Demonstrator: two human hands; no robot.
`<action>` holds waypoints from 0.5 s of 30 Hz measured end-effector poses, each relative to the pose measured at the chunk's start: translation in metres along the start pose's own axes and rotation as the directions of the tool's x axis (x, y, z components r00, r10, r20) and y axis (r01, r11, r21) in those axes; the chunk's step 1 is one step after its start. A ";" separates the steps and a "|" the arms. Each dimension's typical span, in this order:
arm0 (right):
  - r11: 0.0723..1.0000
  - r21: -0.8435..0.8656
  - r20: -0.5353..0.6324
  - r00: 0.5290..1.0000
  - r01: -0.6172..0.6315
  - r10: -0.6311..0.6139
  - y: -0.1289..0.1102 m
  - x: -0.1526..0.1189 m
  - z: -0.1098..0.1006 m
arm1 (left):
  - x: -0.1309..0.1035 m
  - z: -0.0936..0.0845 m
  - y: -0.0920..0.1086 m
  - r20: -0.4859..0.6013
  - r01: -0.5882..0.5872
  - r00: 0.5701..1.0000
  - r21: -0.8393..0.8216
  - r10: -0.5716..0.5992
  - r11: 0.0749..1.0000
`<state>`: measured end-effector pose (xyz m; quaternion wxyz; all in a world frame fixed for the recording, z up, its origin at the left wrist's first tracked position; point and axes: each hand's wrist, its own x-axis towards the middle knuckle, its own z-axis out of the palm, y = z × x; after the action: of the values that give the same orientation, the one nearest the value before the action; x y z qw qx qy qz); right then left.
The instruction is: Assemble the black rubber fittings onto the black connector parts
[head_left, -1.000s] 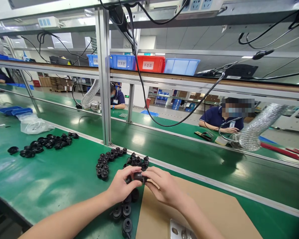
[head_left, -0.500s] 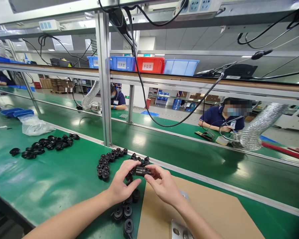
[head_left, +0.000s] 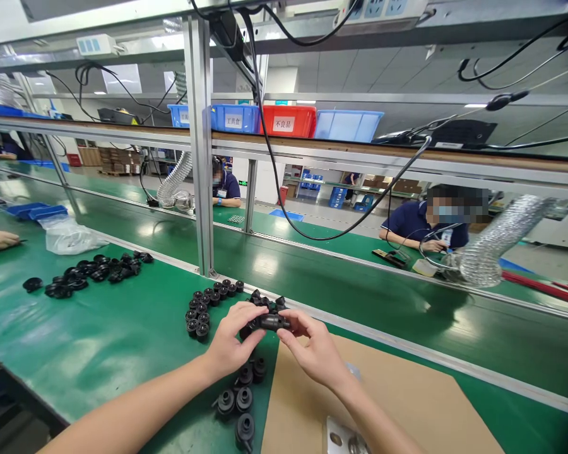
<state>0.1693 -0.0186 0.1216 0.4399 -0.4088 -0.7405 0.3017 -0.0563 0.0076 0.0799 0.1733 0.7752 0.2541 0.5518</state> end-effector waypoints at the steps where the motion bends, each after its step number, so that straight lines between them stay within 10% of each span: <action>1: 1.000 -0.003 -0.014 1.000 -0.007 0.007 -0.001 0.001 -0.001 | 0.001 -0.001 0.000 0.016 -0.043 0.999 0.015 0.042 0.999; 4: 0.991 -0.086 -0.009 0.995 -0.102 0.101 -0.008 0.002 -0.007 | 0.008 -0.008 -0.003 0.062 -0.069 0.996 0.102 0.063 0.992; 9: 0.923 -0.344 0.347 0.890 -0.172 0.295 -0.019 -0.004 -0.001 | 0.023 -0.038 -0.047 -0.009 0.172 0.979 0.564 -0.202 0.808; 15: 0.965 -0.242 0.350 0.919 -0.099 0.182 -0.012 -0.022 0.034 | 0.026 -0.066 -0.099 0.202 0.150 0.878 0.744 -0.433 0.651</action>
<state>0.1413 -0.0466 0.1075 0.2217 -0.4432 -0.8073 0.3205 -0.1317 0.1022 0.0668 -0.0065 0.8163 0.5332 0.2221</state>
